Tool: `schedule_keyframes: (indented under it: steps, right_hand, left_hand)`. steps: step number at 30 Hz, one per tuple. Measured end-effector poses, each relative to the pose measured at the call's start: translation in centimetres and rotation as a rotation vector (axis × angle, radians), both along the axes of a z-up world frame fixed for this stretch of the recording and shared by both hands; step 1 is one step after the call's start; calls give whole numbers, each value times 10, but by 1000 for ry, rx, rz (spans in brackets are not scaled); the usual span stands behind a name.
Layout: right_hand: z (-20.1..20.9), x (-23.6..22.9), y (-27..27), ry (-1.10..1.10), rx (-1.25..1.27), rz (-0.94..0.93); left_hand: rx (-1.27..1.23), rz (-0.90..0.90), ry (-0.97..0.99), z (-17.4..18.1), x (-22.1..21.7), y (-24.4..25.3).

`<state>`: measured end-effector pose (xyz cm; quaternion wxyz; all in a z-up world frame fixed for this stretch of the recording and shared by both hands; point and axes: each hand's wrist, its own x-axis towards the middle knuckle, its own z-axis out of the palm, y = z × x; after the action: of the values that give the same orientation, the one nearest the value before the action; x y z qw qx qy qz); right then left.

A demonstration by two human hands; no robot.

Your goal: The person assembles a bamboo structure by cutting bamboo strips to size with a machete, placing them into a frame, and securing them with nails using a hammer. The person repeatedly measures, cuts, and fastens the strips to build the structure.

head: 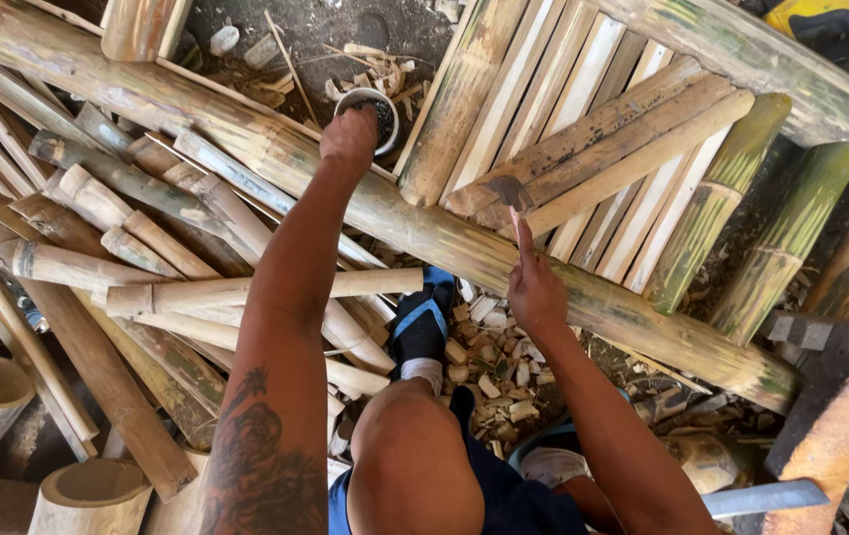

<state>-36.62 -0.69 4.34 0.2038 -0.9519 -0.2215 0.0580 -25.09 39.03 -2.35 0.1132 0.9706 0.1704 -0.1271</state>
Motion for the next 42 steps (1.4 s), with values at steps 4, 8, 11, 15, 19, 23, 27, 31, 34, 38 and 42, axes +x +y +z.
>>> schedule_keyframes:
  steps: [4,8,11,15,19,23,27,31,34,38,42]
  right_hand:
    - [2,0,2,4,-42,-15]
    - [-2,-2,-2,11,-26,-17]
    - [-6,-1,-1,-21,-47,-17]
    - [-6,0,1,15,-69,-44]
    - [-5,-1,2,58,-84,-74]
    - [-4,-3,4,21,-70,-71]
    - [3,1,8,2,-38,-66]
    - [13,-3,8,472,42,-248]
    - [16,-15,11,248,195,-140]
    - [13,-33,17,282,213,-156]
    - [13,-41,25,203,228,-142]
  left_hand:
    - [-13,0,-137,36,-8,-7]
    - [-324,76,-395,53,-25,-26]
    - [-526,-70,-655,50,-43,-54]
    - [-559,-304,-821,33,-86,-100]
    - [-460,-333,-696,29,-107,-122]
    - [-321,-406,-596,32,-96,-140]
    - [-253,-357,-510,35,-84,-153]
    - [-297,-321,-518,34,-88,-157]
    - [-310,-303,-516,32,-88,-155]
    - [-258,-303,-483,30,-86,-159]
    - [-244,-306,-507,31,-83,-161]
